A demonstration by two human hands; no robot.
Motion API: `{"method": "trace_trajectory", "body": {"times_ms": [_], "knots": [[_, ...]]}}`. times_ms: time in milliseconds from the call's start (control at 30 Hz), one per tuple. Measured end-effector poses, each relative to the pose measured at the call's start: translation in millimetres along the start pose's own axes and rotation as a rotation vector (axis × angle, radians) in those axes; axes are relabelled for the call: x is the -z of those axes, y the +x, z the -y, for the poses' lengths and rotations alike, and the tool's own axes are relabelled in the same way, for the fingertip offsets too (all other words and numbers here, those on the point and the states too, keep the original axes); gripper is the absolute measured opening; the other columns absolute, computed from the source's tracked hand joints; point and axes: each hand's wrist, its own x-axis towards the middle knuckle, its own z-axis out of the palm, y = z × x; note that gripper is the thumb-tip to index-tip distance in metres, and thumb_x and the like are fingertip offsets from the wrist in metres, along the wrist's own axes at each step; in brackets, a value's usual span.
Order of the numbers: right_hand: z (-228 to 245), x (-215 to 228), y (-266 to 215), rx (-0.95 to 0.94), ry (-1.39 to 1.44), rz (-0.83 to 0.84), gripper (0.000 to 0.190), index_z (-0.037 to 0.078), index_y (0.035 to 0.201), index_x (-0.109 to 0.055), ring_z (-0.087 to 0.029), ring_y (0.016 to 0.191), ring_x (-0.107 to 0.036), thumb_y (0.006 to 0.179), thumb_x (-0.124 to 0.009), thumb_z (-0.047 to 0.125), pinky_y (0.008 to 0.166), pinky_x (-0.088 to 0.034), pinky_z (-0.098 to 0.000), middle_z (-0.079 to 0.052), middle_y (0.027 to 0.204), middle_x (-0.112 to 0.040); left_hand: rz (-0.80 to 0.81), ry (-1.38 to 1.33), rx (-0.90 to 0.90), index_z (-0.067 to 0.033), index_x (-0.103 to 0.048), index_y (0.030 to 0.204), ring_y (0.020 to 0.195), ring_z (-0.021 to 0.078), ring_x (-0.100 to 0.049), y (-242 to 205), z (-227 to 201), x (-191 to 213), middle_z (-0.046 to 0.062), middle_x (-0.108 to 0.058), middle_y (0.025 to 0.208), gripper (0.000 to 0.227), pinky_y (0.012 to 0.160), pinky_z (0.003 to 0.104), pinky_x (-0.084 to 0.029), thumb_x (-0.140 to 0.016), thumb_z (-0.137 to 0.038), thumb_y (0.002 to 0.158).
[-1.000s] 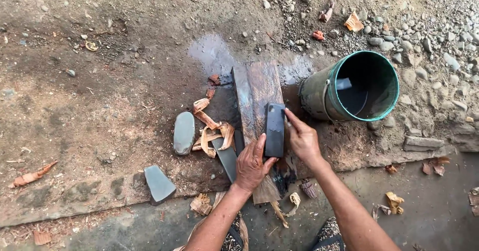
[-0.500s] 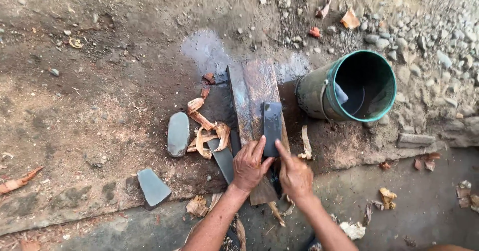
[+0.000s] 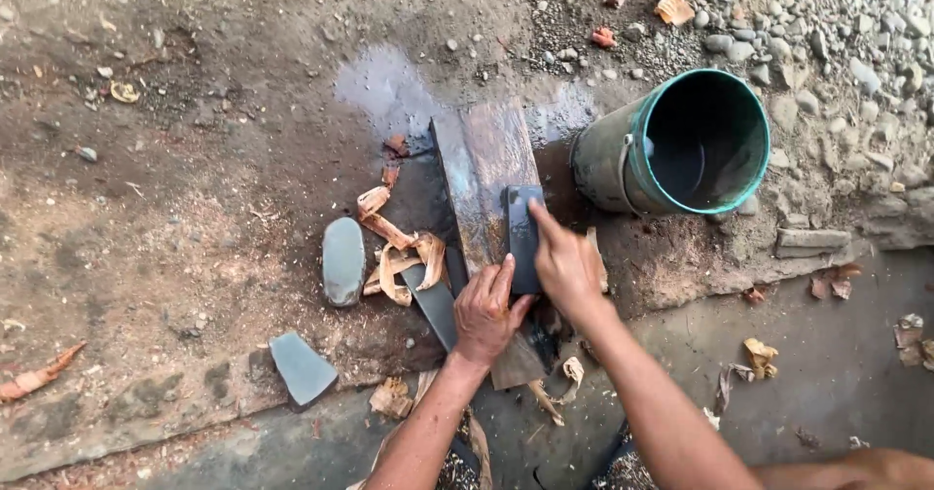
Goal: Sharpening a small metal tool using a whetstone and water.
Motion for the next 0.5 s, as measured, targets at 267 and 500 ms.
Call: {"method": "trace_trajectory", "body": {"times_ms": [267,500], "knots": [[-14,4,-56,0.064,0.043,-0.03,0.052,0.035,0.144,-0.059,-0.036,0.059,-0.071,0.095,-0.056,0.016,0.053,-0.054,-0.0499,-0.021,0.081,-0.073,-0.009,0.006,0.011,0.0001,-0.061,0.135,0.1,0.0312,-0.066,2,1,-1,0.014,-0.065,0.109,0.076,0.086,0.041,-0.055,-0.091,-0.023,0.069],[18,19,33,0.006,0.034,-0.01,0.043,0.033,0.144,-0.06,-0.045,0.071,-0.069,0.103,-0.052,0.021,0.062,-0.053,-0.0541,-0.025,0.086,-0.071,-0.019,0.041,0.013,0.0008,-0.061,0.134,0.099,0.0338,-0.067,-16,-14,-10,0.015,-0.066,0.107,0.072,0.083,0.043,-0.055,-0.088,-0.022,0.072]]}}
